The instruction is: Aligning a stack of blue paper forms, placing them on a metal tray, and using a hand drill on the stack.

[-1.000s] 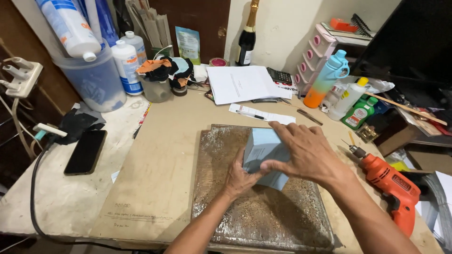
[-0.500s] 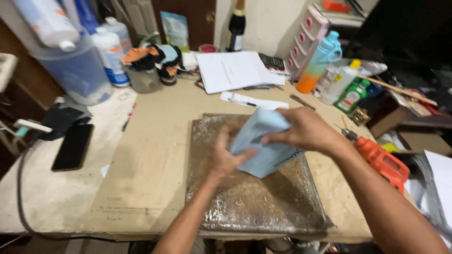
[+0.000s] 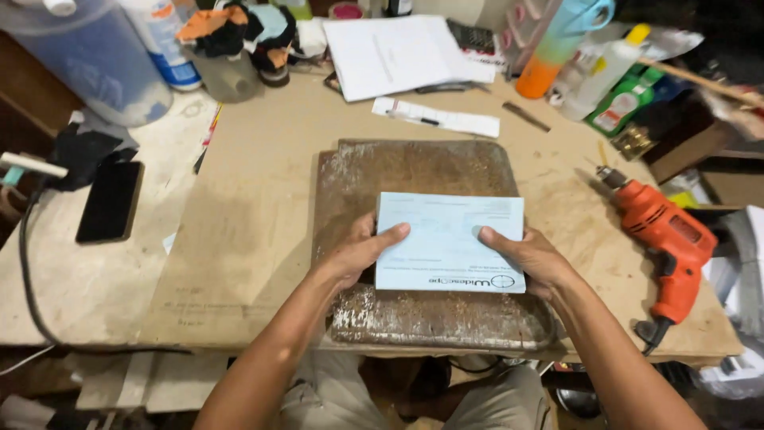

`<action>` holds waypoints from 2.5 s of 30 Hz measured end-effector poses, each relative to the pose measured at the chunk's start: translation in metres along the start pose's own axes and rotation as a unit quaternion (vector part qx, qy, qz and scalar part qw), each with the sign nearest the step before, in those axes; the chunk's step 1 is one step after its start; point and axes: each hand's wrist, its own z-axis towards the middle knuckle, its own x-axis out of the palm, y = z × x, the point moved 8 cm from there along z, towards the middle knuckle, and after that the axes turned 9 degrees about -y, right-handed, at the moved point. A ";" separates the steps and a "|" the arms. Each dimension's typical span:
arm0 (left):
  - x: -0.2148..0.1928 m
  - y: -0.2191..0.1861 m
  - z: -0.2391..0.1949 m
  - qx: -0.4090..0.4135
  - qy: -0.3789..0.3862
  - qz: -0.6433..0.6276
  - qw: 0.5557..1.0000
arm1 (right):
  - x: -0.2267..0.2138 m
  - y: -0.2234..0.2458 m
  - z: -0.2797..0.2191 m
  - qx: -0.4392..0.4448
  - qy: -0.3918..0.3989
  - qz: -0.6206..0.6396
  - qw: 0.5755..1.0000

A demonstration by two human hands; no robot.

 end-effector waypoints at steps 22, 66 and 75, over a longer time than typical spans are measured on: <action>0.012 -0.033 0.015 0.368 -0.125 0.062 0.919 | 0.000 0.005 0.041 -0.422 -0.032 -0.056 0.904; 0.026 -0.152 0.107 -0.007 0.158 0.287 0.945 | 0.030 -0.002 -0.042 0.070 -0.218 0.063 0.971; 0.050 -0.109 0.141 -0.176 0.294 0.425 0.838 | 0.070 -0.055 -0.086 0.310 -0.262 0.303 0.862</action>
